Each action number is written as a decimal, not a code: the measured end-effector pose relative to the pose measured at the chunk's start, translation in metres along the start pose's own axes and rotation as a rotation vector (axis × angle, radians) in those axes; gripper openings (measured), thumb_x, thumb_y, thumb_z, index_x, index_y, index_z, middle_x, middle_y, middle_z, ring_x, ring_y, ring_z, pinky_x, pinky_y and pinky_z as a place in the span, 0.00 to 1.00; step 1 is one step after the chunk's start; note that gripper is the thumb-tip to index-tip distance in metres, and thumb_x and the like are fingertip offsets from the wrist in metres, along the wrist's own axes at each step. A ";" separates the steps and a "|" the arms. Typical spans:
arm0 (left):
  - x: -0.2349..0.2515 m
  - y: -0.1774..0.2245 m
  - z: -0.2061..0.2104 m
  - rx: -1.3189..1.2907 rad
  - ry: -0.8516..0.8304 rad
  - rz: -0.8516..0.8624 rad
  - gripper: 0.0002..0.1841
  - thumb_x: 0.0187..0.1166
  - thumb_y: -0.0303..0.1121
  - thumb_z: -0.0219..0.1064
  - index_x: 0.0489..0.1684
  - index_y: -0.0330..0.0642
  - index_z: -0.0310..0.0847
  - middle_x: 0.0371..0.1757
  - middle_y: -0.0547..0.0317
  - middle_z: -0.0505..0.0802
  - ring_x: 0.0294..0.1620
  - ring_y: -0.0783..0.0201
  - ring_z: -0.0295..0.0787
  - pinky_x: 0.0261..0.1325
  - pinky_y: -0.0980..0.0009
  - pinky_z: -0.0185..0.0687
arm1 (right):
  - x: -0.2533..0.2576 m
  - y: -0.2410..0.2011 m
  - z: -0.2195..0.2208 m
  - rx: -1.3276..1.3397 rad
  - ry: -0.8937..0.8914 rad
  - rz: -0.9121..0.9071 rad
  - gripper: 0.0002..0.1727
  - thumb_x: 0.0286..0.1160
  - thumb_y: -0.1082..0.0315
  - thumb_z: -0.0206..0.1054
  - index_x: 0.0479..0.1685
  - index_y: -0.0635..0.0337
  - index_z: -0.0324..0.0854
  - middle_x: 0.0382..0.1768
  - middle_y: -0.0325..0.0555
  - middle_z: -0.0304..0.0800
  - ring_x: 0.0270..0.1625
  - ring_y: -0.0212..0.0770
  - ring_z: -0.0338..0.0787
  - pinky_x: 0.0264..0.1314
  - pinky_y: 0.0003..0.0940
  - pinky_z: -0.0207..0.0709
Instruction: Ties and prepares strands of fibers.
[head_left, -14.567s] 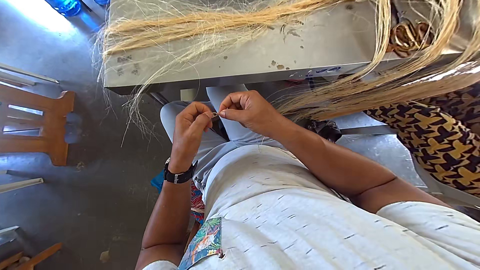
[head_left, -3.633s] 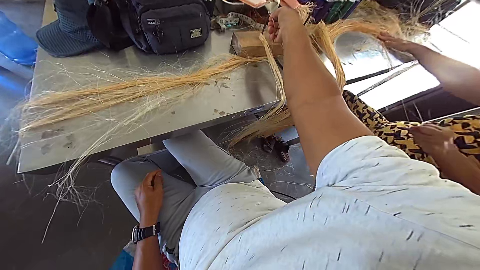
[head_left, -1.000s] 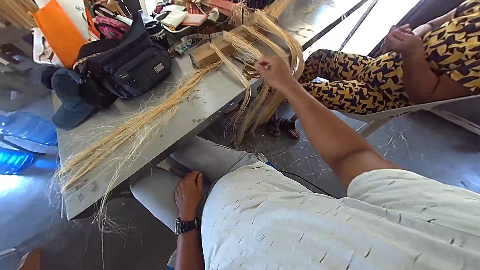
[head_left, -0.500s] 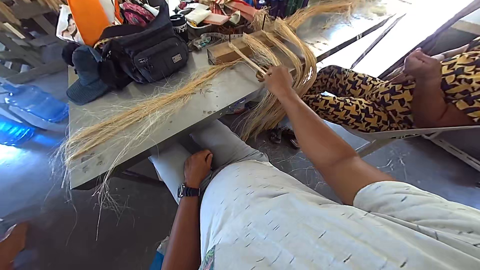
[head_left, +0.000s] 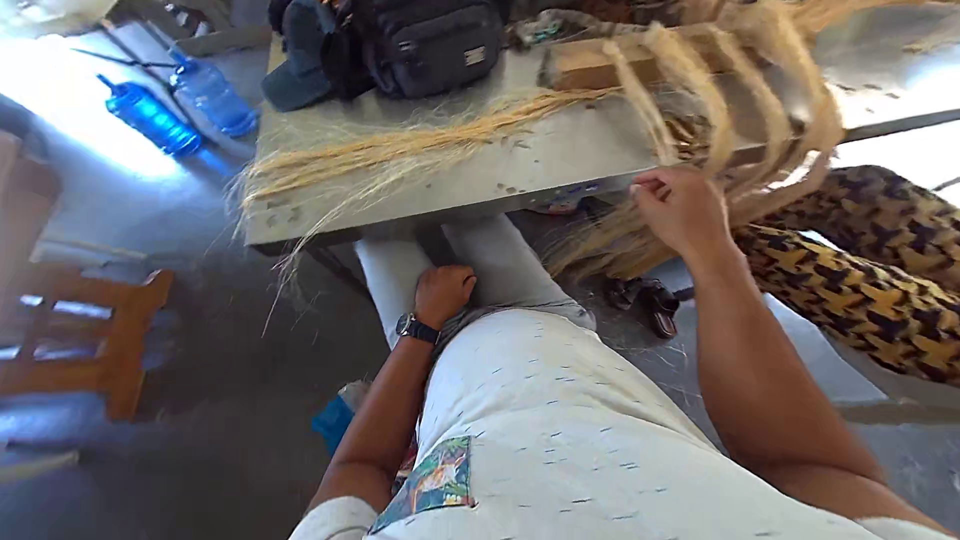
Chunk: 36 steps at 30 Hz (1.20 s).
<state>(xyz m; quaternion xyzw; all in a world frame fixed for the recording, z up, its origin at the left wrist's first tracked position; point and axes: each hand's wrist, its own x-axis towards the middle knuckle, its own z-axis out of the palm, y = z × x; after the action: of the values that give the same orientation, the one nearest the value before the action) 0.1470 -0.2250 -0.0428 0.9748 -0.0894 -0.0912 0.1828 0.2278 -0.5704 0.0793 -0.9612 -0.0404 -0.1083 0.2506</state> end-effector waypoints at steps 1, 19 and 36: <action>-0.001 -0.004 0.002 -0.006 0.018 -0.003 0.20 0.90 0.47 0.51 0.52 0.50 0.91 0.51 0.53 0.96 0.58 0.50 0.93 0.59 0.42 0.84 | 0.002 -0.009 0.005 0.025 0.000 -0.108 0.16 0.88 0.62 0.62 0.60 0.63 0.87 0.55 0.64 0.88 0.55 0.66 0.87 0.60 0.70 0.77; -0.096 -0.107 -0.052 -1.743 0.689 -0.288 0.33 0.91 0.65 0.29 0.77 0.59 0.70 0.38 0.71 0.91 0.27 0.75 0.84 0.33 0.76 0.83 | 0.065 -0.146 0.139 -0.068 -0.169 -0.663 0.36 0.88 0.37 0.46 0.86 0.47 0.72 0.86 0.59 0.69 0.88 0.61 0.66 0.88 0.67 0.52; -0.152 -0.177 -0.090 -1.474 1.277 -0.276 0.19 0.96 0.42 0.46 0.65 0.46 0.81 0.29 0.65 0.90 0.23 0.71 0.86 0.28 0.75 0.87 | 0.067 -0.186 0.119 0.178 -0.186 -0.592 0.21 0.83 0.60 0.64 0.69 0.60 0.84 0.74 0.67 0.78 0.79 0.66 0.75 0.80 0.68 0.65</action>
<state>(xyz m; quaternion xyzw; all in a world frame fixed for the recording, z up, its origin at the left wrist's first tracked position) 0.0437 -0.0005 -0.0044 0.4851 0.2201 0.3989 0.7464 0.2906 -0.3481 0.0815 -0.8879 -0.3501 -0.0842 0.2864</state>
